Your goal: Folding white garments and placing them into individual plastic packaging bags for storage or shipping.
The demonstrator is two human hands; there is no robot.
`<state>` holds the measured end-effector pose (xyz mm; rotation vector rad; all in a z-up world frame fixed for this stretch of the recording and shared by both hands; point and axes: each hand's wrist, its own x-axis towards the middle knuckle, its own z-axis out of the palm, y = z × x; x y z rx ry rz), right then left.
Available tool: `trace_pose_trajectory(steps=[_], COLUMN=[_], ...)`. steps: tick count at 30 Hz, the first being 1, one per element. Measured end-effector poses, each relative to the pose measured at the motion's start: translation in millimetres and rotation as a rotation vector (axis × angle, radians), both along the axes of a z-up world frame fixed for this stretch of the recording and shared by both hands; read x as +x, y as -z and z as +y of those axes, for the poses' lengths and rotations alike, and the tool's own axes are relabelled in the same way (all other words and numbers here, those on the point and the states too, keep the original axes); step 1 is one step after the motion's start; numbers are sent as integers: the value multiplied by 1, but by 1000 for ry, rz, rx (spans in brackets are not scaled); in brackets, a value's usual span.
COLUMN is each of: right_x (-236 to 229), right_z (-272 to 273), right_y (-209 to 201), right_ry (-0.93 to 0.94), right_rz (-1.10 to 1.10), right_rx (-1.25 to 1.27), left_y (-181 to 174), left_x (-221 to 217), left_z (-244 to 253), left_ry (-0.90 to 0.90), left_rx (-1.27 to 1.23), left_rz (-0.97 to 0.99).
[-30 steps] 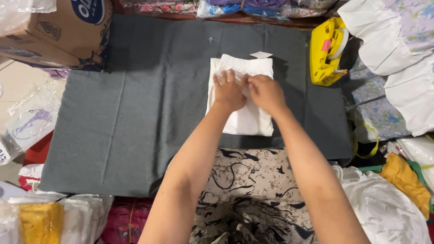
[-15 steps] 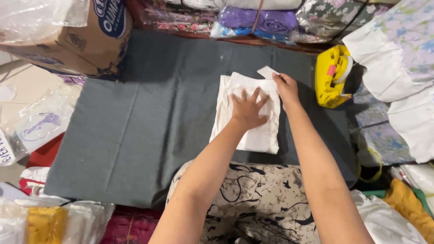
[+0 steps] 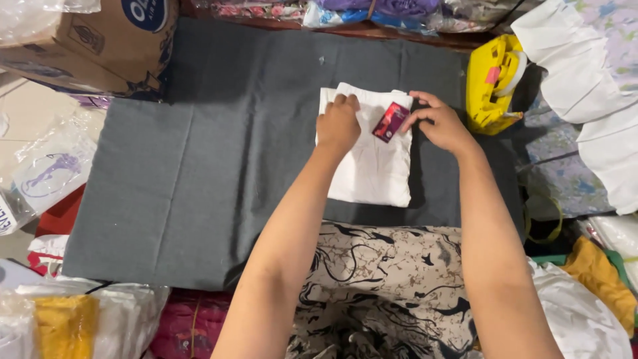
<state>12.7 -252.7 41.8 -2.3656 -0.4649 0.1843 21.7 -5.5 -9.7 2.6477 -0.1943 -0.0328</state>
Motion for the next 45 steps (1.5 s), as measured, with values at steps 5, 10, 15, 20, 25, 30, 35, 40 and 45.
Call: trace_pose_trajectory(steps=[5, 10, 15, 20, 25, 30, 35, 40, 45], right_x=[-2, -5, -7, 13, 5, -26, -47, -96, -129], right_z=[20, 39, 53, 36, 54, 97, 98, 93, 74], right_y=[1, 13, -2, 45, 34, -12, 2, -30, -7], right_ry=[152, 122, 144, 275, 413, 291, 71, -55, -35], right_rz=[-354, -296, -236, -129, 30, -150, -447, -359, -241], right_rx=[7, -288, -353, -71, -256, -444, -479, -422, -439], left_y=[-16, -9, -23, -18, 11, -62, -136, -199, -212], left_x=[-8, -10, -13, -3, 15, -10, -34, -26, -18], left_z=[13, 17, 19, 24, 26, 43, 117, 255, 395], left_ry=[150, 164, 138, -120, -202, -273, -428, -417, -409], left_rx=[2, 248, 220, 73, 96, -136, -115, 207, 577], left_rz=[-94, 159, 136, 69, 77, -306, -936, -966, -882])
